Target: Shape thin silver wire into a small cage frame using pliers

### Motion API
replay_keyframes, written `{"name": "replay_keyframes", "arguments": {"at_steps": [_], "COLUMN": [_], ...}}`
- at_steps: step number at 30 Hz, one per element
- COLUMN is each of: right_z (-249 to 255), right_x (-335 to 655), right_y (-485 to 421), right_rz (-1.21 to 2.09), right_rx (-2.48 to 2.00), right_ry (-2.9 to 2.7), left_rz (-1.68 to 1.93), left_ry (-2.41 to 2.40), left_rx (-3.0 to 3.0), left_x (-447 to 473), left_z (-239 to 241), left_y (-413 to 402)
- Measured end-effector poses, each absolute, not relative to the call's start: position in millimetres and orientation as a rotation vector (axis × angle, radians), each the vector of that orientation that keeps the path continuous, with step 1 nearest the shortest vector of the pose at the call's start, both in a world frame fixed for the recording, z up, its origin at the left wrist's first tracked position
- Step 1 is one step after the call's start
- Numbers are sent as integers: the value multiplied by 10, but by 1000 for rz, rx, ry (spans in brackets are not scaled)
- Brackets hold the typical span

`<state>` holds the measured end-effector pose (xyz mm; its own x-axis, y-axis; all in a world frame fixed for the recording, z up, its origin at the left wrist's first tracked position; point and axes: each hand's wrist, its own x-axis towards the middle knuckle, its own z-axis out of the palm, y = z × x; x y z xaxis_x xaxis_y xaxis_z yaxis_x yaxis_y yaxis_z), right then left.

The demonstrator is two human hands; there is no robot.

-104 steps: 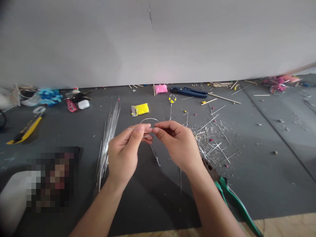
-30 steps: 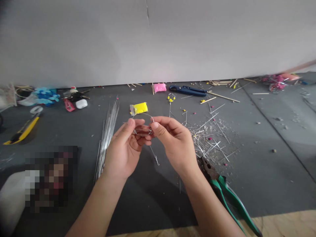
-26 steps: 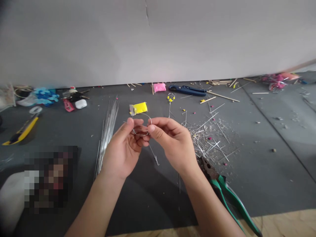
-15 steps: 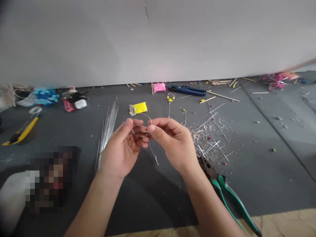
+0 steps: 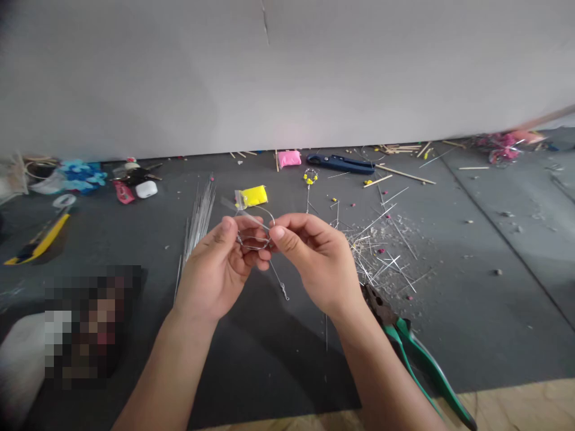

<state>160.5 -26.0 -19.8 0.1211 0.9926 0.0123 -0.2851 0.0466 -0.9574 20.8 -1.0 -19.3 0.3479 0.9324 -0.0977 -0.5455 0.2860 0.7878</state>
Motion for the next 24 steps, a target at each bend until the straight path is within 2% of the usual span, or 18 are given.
{"name": "replay_keyframes", "arguments": {"at_steps": [12,24], "right_z": [-177,-133], "right_x": [1648,1671], "right_y": [-265,-256], "right_rz": [1249,1233], "right_rx": [-1137,-1289], "right_ry": [-1119,-1131], "left_rz": [1081,1152], "left_ry": [561,763], "left_rx": [723,907], "left_x": [106,111], "left_z": [-164,-174], "left_y": [29,-14]}}
